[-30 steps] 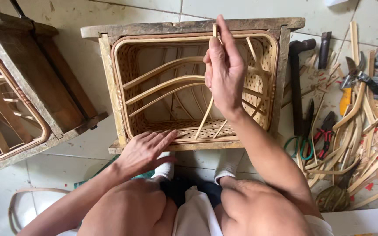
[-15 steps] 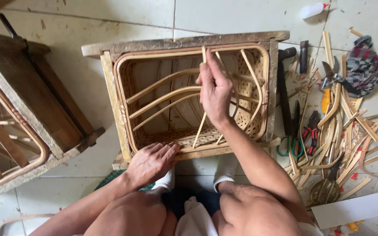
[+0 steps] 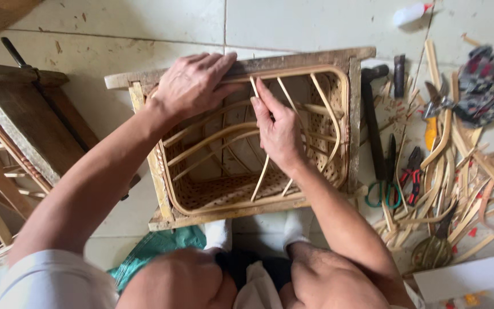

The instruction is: The person assembles a rectangular basket frame by inserting thin wooden strips into a wooden mold, tapping them with a hammer, and applying glue along the edges. The person uses pliers and scissors to trim and adjust the strips, then secures the frame with glue.

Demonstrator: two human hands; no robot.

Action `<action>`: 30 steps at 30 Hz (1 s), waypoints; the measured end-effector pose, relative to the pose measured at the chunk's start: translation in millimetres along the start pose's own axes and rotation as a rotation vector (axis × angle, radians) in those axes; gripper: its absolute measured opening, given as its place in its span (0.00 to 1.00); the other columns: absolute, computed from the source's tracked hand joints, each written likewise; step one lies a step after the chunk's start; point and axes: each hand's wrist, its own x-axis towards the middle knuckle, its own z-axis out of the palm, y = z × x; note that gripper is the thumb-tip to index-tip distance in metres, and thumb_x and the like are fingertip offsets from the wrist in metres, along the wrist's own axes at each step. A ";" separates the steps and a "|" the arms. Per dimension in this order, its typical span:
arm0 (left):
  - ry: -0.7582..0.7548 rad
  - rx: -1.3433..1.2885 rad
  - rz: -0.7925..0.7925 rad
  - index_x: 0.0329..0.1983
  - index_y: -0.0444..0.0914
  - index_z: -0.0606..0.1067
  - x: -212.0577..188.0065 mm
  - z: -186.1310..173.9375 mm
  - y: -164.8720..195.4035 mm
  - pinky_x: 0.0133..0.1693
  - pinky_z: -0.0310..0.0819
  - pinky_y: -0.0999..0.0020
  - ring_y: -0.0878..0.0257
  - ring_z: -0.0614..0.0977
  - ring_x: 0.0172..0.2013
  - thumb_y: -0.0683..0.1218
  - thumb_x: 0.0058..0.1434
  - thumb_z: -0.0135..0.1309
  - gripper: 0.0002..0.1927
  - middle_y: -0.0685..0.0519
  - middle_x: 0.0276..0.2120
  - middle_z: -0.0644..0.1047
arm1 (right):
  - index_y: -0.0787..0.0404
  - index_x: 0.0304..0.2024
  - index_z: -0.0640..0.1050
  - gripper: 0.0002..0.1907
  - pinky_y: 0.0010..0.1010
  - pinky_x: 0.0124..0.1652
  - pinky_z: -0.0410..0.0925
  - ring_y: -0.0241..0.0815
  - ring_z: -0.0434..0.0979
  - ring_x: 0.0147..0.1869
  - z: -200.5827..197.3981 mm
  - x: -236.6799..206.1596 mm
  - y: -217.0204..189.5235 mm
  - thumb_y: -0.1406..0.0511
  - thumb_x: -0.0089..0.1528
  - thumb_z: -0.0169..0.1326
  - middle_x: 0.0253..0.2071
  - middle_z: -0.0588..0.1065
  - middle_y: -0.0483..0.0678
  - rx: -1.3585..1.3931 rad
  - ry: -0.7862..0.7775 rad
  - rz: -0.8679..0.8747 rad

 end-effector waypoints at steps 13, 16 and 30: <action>0.035 0.494 0.312 0.77 0.56 0.62 -27.4 -15.8 12.7 0.57 0.79 0.64 0.58 0.79 0.59 0.44 0.62 0.57 0.39 0.57 0.75 0.64 | 0.55 0.67 0.71 0.22 0.21 0.14 0.56 0.27 0.58 0.15 19.1 -10.1 8.9 0.61 0.71 0.50 0.21 0.74 0.39 0.010 -0.020 0.043; 0.113 0.479 0.362 0.73 0.52 0.70 -31.6 -18.8 14.8 0.58 0.80 0.65 0.60 0.80 0.56 0.43 0.65 0.58 0.32 0.59 0.74 0.69 | 0.56 0.69 0.69 0.22 0.21 0.13 0.56 0.27 0.57 0.14 26.0 -14.1 8.5 0.61 0.72 0.48 0.23 0.74 0.38 0.071 -0.033 -0.004; 0.257 0.095 0.054 0.65 0.42 0.73 -123.8 10.3 44.2 0.58 0.71 0.58 0.55 0.81 0.49 0.49 0.65 0.55 0.25 0.46 0.54 0.77 | 0.43 0.57 0.75 0.13 0.14 0.37 0.78 0.32 0.80 0.48 -122.6 -101.1 -5.2 0.67 0.72 0.52 0.60 0.74 0.53 0.131 0.154 -0.501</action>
